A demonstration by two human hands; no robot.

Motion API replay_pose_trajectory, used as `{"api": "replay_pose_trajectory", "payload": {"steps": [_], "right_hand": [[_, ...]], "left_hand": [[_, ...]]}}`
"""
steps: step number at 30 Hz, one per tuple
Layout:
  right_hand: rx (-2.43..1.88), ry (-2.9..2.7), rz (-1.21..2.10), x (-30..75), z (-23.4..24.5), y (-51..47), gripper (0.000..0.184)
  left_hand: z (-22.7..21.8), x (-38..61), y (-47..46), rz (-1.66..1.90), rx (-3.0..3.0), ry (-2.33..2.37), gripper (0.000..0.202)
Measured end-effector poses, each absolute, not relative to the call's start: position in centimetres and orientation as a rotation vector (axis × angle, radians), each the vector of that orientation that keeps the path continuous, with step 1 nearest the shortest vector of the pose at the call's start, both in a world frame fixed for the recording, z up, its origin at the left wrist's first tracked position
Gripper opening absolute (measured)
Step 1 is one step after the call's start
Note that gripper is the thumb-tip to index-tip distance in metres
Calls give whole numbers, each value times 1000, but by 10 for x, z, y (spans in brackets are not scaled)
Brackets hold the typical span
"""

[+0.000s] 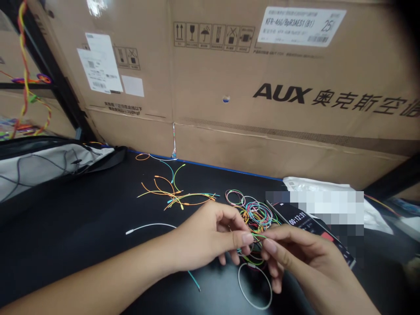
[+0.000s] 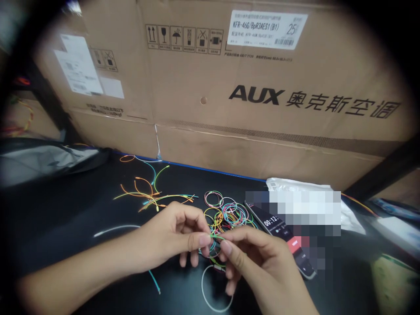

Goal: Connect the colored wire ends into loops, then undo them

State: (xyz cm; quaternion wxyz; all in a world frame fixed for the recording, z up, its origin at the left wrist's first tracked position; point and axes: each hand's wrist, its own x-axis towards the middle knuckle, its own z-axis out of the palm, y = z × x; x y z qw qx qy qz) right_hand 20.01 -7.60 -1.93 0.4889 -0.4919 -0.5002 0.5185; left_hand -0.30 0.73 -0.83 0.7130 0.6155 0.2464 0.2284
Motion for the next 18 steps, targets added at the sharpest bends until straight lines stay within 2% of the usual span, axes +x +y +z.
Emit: {"api": "replay_pose_trajectory", "payload": {"steps": [4,10,18], "right_hand": [[-1252,-1280,1183,203,-13,-75,14],[-1278,-1284,1126,199,-12,-72,20],[-1267,-1382,1144,207,-22,-75,14]], "left_hand": [[-14,-3,12,521,1308,493,33],[-12,-4,11,535,1309,494,23],[-19,-2,8,409,1184,380,30]]}}
